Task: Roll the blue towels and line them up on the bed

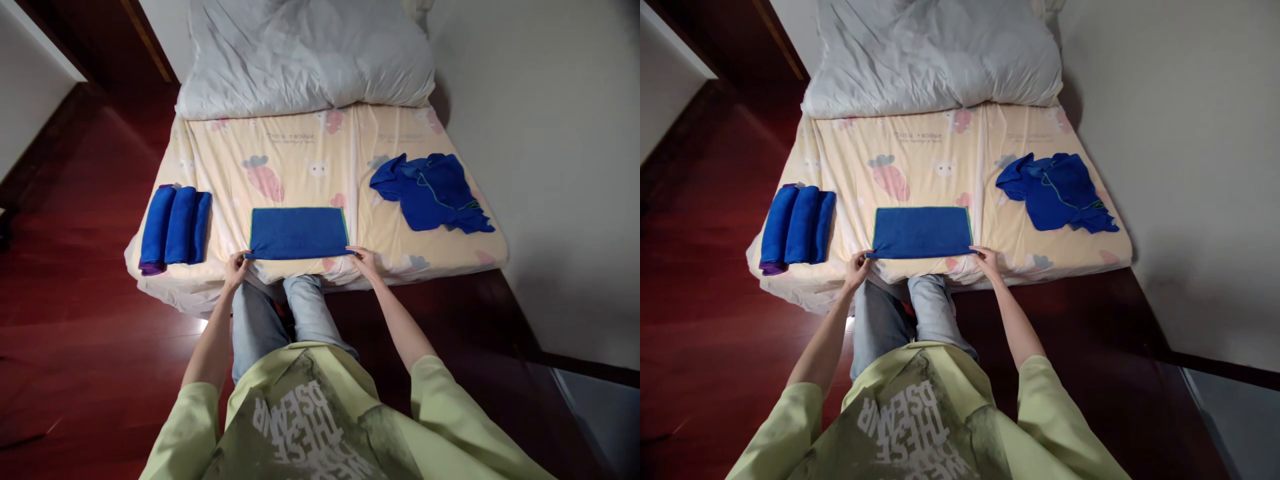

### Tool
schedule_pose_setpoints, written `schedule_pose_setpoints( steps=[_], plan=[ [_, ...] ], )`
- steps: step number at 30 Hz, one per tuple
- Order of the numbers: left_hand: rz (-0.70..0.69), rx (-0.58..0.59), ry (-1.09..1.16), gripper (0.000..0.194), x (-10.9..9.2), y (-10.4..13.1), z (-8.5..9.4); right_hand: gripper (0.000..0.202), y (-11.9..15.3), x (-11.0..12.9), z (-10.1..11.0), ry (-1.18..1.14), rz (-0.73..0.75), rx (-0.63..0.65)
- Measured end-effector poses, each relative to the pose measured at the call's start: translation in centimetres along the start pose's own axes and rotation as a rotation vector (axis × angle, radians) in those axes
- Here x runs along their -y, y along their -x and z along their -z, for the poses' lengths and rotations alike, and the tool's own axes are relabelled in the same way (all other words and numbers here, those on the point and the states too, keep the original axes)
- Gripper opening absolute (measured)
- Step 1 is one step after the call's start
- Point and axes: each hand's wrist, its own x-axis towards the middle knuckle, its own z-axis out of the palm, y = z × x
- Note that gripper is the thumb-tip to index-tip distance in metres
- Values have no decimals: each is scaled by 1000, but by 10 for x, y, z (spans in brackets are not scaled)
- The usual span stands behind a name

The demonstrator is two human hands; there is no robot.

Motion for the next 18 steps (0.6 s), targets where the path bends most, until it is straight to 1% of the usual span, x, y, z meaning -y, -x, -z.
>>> schedule_pose_setpoints(
  steps=[3, 6, 9, 12, 18],
  plan=[
    [39, -11, -6, 40, 0, 0, -1, 37, 1, 1, 1, -11, -106, 19],
    [47, -34, -24, 40, 2, -1, -3, 40, 1, -1, 0, -25, -163, -4],
    [48, -65, -33, 37, 6, -2, -5, 40, 0, -3, -1, -37, -190, -44],
    [58, -77, -14, 36, 8, -2, -6, 46, 0, -3, -2, -40, -203, -38],
    [39, -97, 18, 38, 6, -2, -5, 55, -1, 3, -1, 25, -161, -35]
  ],
)
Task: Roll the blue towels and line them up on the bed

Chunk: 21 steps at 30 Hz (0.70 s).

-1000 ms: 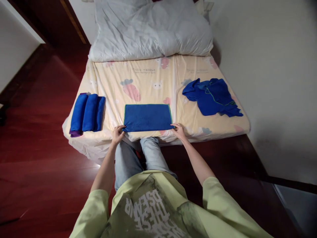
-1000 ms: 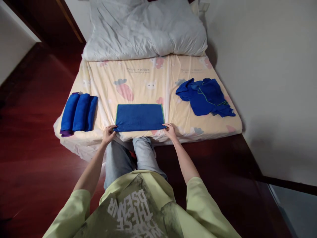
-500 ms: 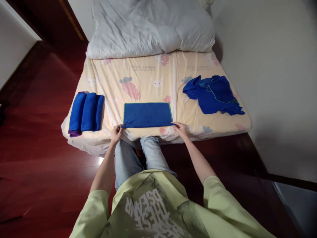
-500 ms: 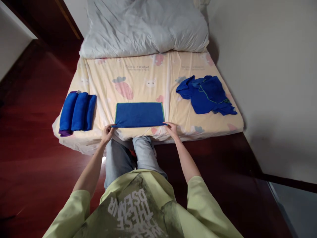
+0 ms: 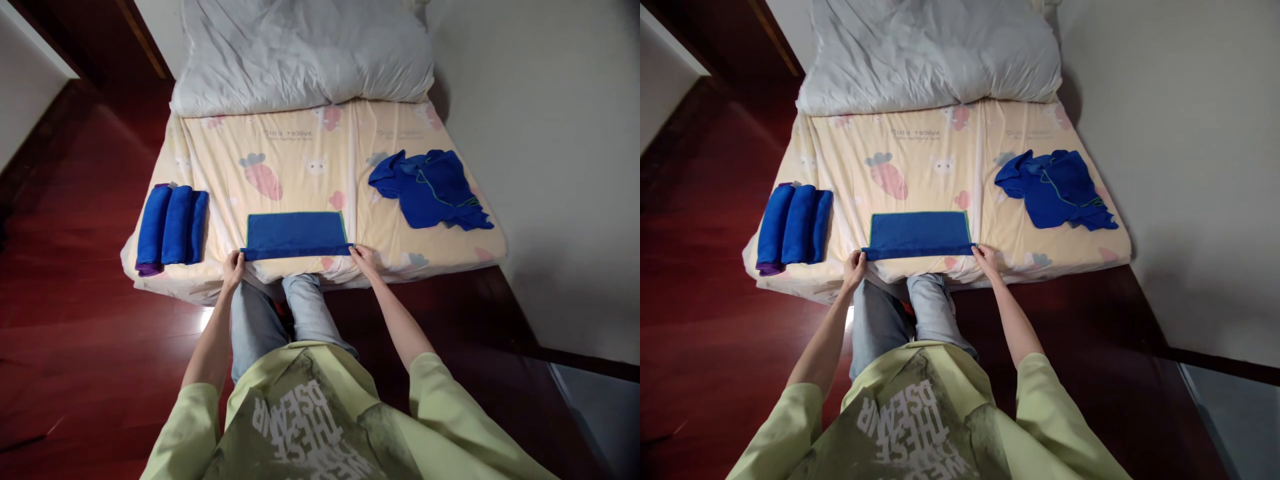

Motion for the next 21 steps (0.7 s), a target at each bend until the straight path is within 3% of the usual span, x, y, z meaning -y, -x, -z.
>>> schedule_pose_setpoints(
  steps=[21],
  plan=[
    [4, -60, -88, 34, -8, 1, -5, 54, -3, 5, -10, -1, 7, -23]
  ],
)
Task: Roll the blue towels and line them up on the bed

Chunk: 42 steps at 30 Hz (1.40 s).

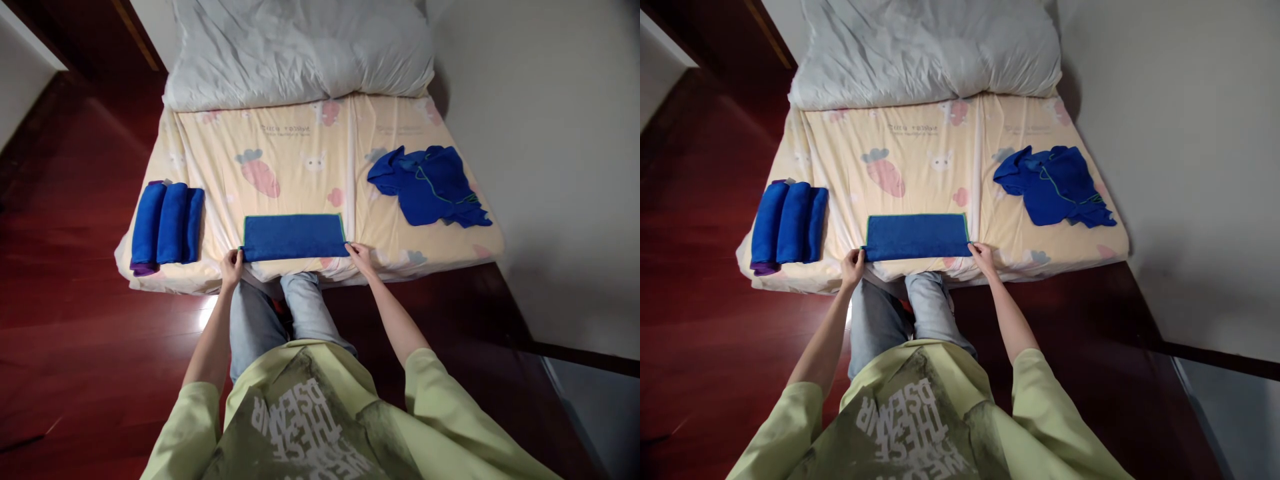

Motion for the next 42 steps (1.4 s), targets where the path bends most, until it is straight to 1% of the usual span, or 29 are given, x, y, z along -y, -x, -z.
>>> schedule_pose_setpoints(
  steps=[5, 9, 14, 20, 28, 37, 40, 42],
  plan=[
    [1, -15, -11, 34, -3, 1, 0, 53, 1, 2, -2, 9, 1, -25],
    [17, -27, -12, 36, -4, 2, -2, 51, 1, -1, -4, 3, -8, -42],
    [31, -35, 1, 37, -2, 2, -4, 48, 0, -7, -6, -20, -13, -73],
    [31, -51, -9, 35, 0, 3, -6, 45, 1, -8, -9, -32, -26, -142],
    [36, -54, 4, 31, 2, 3, -7, 44, -1, -9, -10, -11, -25, -168],
    [-57, -102, 39, 29, 4, 3, -6, 41, -2, -17, -11, -65, -20, -202],
    [-86, -76, 46, 22, 1, 3, -4, 37, -1, -15, -10, -48, -19, -180],
    [-92, -43, 53, 19, -1, 4, -3, 33, -1, -14, -8, -32, 8, -162]
  ],
)
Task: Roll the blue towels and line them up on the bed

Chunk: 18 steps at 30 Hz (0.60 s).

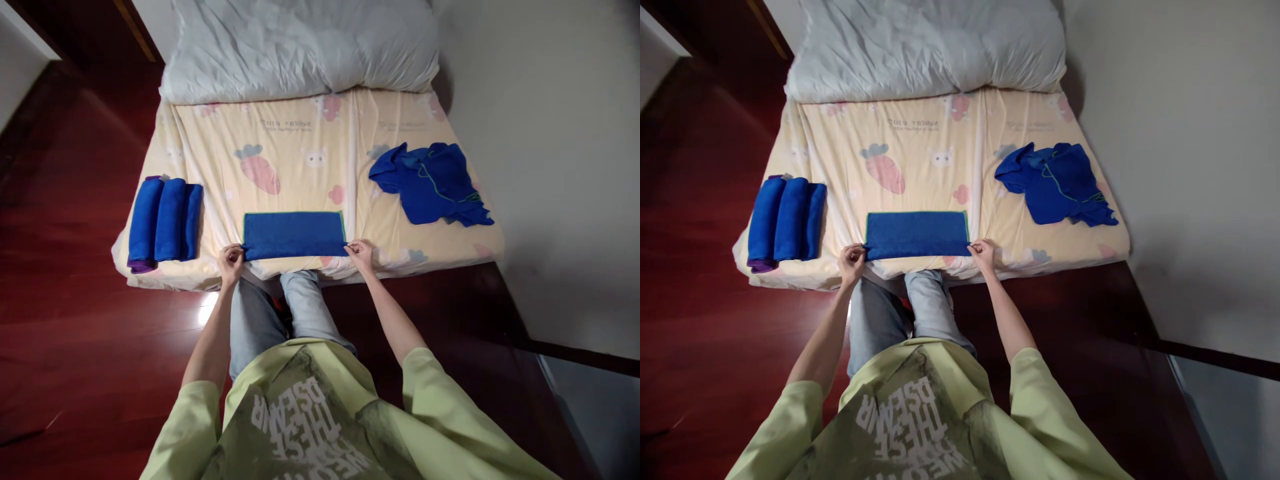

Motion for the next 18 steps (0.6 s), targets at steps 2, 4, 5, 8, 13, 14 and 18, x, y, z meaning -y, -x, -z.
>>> schedule_pose_setpoints(
  steps=[2, 4, 5, 8, 13, 14, 18],
  plan=[
    [-4, 29, 15, 19, -1, 0, 0, 30, -1, 0, 1, 8, 35, 8],
    [-10, 53, 27, 19, 0, 0, 1, 29, -1, 0, 2, 17, 55, 14],
    [-18, 61, 30, 19, 1, -1, 1, 29, -1, -1, 2, 22, 59, 17],
    [-79, 76, 26, 19, 3, -3, 2, 27, 0, 0, 2, 23, 83, 31],
    [-108, 127, -12, 20, -2, -3, 7, 21, 4, 7, 5, 36, 101, 81],
    [-93, 144, -26, 20, -4, -3, 8, 21, 4, 8, 5, 42, 98, 92],
    [-97, 215, -55, 31, -9, -1, 13, 24, 6, 9, 7, 35, 118, 127]
  ],
)
